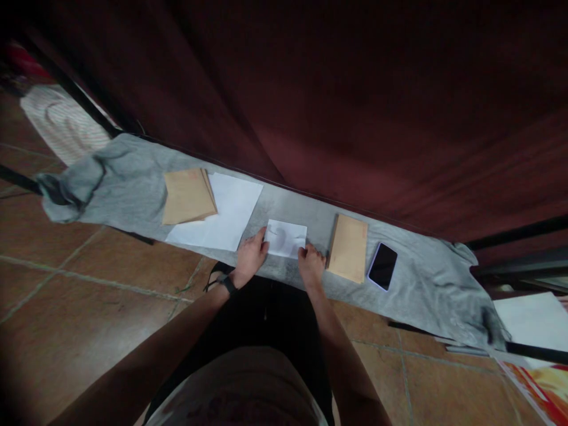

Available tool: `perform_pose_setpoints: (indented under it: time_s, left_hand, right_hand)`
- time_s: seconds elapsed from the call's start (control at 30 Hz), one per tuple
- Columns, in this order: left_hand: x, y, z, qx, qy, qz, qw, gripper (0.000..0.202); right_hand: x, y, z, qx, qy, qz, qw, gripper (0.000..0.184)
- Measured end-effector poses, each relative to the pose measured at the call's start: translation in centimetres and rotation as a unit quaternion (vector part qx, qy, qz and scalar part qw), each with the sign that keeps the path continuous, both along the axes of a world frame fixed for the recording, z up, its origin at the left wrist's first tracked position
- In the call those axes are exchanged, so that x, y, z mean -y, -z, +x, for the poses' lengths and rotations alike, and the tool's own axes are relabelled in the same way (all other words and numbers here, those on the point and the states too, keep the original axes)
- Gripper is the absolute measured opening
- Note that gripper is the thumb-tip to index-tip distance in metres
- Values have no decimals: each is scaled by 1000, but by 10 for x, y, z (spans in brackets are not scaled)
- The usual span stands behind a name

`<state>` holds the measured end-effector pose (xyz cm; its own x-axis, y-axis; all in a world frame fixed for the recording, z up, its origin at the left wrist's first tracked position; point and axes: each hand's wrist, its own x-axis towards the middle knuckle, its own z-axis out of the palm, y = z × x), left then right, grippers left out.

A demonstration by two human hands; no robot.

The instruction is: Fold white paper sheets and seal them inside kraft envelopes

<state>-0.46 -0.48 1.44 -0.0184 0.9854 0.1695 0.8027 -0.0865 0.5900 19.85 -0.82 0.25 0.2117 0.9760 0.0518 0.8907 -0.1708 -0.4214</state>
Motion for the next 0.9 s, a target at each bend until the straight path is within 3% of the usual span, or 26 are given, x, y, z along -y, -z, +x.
perform_pose_setpoints:
  time_s: [0.17,0.3,0.47,0.63,0.77,0.9]
  left_hand:
    - [-1,0,3,-83,13,-1,996,42]
    - [1,-2,5,-131,38,-9,991,33]
    - [2,-5,6,-169,59,-10,984,36]
    - [3,-4,0,-93,66,6,993,40]
    - [8,-5,-5,-17,89,29,995,49]
    - [11,-4,-5,70,95,51,992,65]
  right_hand:
    - [-2,-8,-2,16,10,-56,998,25]
    - [-1,-8,-3,13,10,-52,999,25]
    - [1,-2,-3,10,6,-16,1000,25]
    - [6,7,11,-126,-20,62,990,29]
    - [13,10,25,-297,-44,93,949,31]
    - [17,4,26,-386,-18,125,914,31]
